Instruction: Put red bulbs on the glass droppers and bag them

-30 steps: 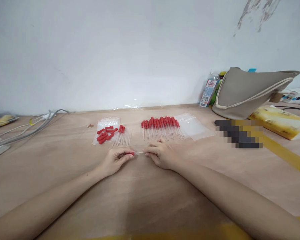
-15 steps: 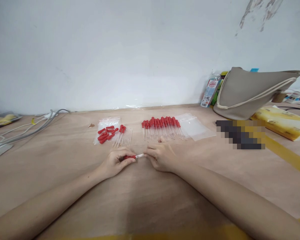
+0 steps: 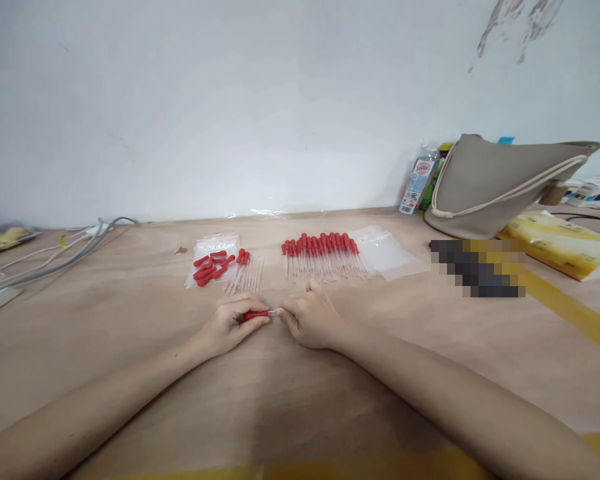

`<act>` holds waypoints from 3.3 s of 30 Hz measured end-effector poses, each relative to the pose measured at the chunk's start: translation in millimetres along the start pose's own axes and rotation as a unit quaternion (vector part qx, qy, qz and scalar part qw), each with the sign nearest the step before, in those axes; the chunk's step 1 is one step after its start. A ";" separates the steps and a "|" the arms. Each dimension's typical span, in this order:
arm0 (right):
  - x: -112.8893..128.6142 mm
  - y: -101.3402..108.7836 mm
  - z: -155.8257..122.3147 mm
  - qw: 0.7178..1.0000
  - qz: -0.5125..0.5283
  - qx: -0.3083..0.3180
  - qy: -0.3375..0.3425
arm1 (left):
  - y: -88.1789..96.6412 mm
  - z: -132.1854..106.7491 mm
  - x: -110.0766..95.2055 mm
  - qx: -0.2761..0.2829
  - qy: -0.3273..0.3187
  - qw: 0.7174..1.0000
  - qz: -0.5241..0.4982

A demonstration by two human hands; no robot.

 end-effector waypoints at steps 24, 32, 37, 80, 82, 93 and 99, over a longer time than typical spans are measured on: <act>-110.6 44.1 54.1 0.933 -0.027 -0.106 -0.342 | -9.4 4.5 15.4 0.061 0.081 0.994 0.029; -104.9 37.4 59.7 0.936 -0.068 -0.116 -0.326 | 24.5 1.2 35.9 -0.079 0.102 0.979 0.157; -61.4 13.3 75.5 0.963 -0.075 -0.069 -0.250 | 32.1 -0.4 71.5 -0.092 0.165 0.959 0.209; -62.2 41.5 52.1 0.941 -0.127 -0.193 -0.248 | 42.2 36.3 111.2 0.017 0.146 0.896 0.419; -53.8 39.2 39.0 0.946 -0.145 -0.234 -0.173 | 38.7 35.5 116.6 0.028 0.149 0.894 0.421; -39.3 43.9 -24.4 0.958 -0.104 -0.265 -0.022 | 68.2 27.0 89.4 -0.237 0.162 0.947 0.146; -44.9 39.6 -19.9 0.970 0.038 -0.239 -0.031 | 19.0 11.8 47.0 -0.141 0.152 0.974 -0.090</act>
Point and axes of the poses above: each hand's wrist, its own z-axis towards the middle knuckle, its own y-axis out of the back of the hand, x = y × z, the point moved 9 cm from there along z, towards the middle knuckle, and after that the axes turned 8 degrees about z, right-handed, at the moved point
